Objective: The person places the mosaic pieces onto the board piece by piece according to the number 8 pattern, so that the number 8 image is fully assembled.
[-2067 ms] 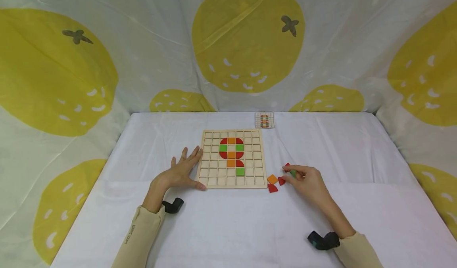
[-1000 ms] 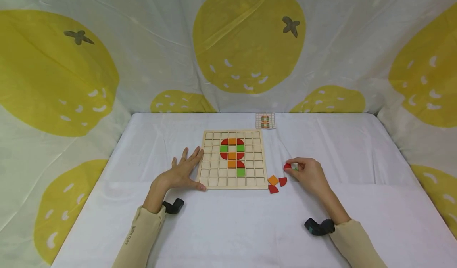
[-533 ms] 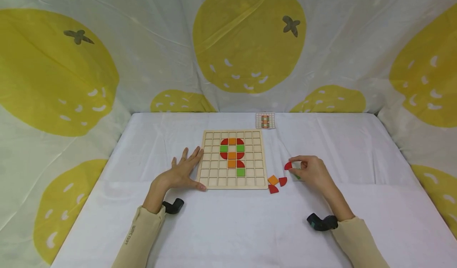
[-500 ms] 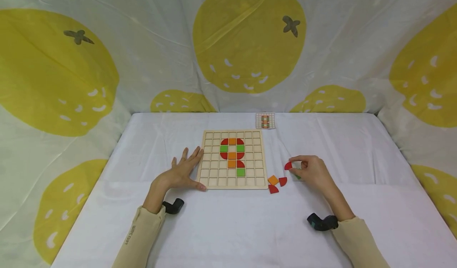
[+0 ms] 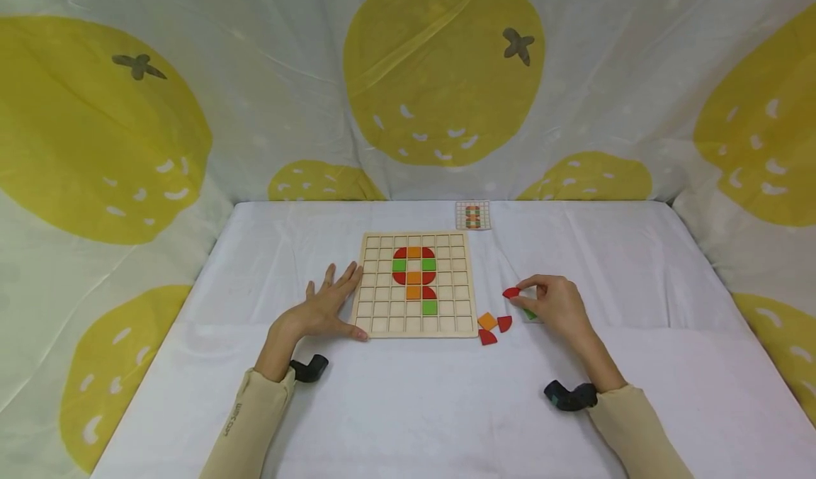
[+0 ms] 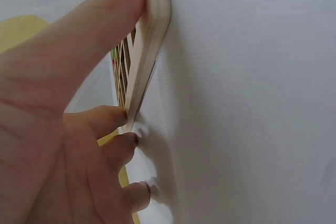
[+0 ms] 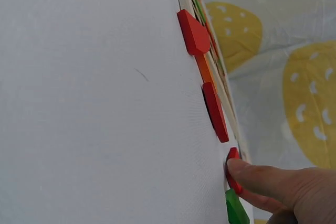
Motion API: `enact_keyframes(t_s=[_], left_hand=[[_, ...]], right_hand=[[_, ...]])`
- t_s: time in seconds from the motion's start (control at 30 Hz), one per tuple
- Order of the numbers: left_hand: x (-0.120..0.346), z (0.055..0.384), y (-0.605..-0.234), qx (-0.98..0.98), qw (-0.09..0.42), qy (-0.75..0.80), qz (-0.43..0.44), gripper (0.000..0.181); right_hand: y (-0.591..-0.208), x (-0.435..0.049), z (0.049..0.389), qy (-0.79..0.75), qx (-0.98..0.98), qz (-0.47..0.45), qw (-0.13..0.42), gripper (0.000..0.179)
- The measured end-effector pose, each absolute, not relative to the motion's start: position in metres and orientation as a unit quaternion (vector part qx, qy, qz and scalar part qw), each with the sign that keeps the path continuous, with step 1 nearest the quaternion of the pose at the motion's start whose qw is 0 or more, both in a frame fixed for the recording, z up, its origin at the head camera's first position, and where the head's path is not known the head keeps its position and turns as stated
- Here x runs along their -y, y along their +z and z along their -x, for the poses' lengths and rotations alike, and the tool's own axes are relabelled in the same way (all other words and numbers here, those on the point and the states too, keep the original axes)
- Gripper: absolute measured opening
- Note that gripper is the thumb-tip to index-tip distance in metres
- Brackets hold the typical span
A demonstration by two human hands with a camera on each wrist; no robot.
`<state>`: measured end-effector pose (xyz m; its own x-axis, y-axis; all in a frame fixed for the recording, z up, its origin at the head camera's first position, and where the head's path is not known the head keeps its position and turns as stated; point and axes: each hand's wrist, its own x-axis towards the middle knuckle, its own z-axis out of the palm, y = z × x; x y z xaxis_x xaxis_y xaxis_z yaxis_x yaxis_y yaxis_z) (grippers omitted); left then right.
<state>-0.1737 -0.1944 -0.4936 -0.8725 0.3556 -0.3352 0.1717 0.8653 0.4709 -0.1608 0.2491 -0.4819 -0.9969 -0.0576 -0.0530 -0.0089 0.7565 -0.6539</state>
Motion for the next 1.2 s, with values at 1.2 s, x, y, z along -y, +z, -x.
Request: enact_keyframes(t_s=[1.2], left_hand=[[0.194, 0.172, -0.491, -0.941, 0.21, 0.228, -0.139, 0.142]], right_hand=[[-0.482, -0.256, 0.164, -0.388, -0.903, 0.138, 0.123, 0.041]])
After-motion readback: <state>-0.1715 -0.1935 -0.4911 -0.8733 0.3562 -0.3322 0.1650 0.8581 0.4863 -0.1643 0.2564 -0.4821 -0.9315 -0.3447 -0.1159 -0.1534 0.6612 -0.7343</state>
